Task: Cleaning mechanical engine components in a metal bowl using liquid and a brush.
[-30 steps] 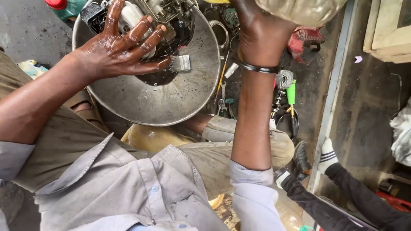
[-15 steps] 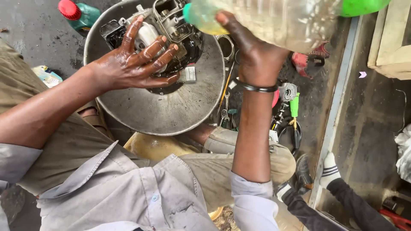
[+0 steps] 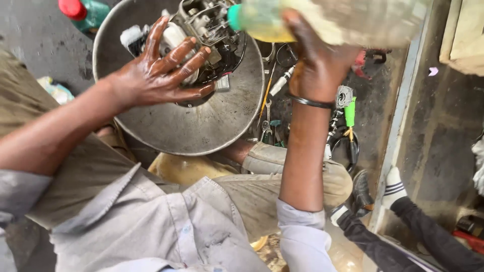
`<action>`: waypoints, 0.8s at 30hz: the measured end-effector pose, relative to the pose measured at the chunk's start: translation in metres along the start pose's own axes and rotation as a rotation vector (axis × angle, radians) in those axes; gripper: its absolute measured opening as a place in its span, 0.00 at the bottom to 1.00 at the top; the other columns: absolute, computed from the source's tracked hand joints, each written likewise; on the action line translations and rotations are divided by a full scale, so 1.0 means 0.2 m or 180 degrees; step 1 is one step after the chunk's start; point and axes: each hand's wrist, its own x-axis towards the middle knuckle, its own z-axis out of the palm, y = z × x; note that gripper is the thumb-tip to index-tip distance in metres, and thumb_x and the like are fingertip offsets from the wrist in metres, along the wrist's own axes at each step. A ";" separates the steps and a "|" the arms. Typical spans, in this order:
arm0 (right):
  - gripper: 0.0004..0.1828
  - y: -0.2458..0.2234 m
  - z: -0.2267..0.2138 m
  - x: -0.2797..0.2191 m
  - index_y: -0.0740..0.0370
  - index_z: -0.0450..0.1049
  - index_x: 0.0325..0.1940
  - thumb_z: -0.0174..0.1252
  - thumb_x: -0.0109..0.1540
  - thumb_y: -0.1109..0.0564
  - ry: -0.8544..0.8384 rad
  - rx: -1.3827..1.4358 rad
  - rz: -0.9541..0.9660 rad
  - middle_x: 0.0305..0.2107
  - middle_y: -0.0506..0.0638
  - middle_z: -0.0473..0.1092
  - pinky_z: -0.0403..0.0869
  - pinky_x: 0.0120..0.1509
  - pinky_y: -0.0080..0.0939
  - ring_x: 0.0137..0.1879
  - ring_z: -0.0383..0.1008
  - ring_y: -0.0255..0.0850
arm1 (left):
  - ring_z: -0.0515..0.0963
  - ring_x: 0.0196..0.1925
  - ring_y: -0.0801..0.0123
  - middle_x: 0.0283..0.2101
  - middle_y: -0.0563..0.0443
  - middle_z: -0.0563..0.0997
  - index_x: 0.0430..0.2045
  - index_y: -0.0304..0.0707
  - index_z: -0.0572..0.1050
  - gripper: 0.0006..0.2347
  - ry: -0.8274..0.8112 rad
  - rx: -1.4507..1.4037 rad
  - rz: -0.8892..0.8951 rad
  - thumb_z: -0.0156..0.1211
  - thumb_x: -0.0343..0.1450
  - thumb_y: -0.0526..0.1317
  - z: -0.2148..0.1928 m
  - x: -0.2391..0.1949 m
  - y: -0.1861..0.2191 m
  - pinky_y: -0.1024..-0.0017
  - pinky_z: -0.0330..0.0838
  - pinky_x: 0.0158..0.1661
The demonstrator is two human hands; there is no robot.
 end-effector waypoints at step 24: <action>0.34 1.01 -1.41 -0.38 0.60 0.78 0.56 0.68 0.54 0.37 -0.0425 -0.4402 0.4141 0.49 0.56 0.78 0.77 0.53 0.46 0.53 0.82 0.48 | 0.79 0.57 0.61 0.54 0.47 0.77 0.59 0.35 0.73 0.22 0.2819 -0.7071 -0.4611 0.59 0.75 0.50 0.10 -0.30 0.13 0.65 0.77 0.59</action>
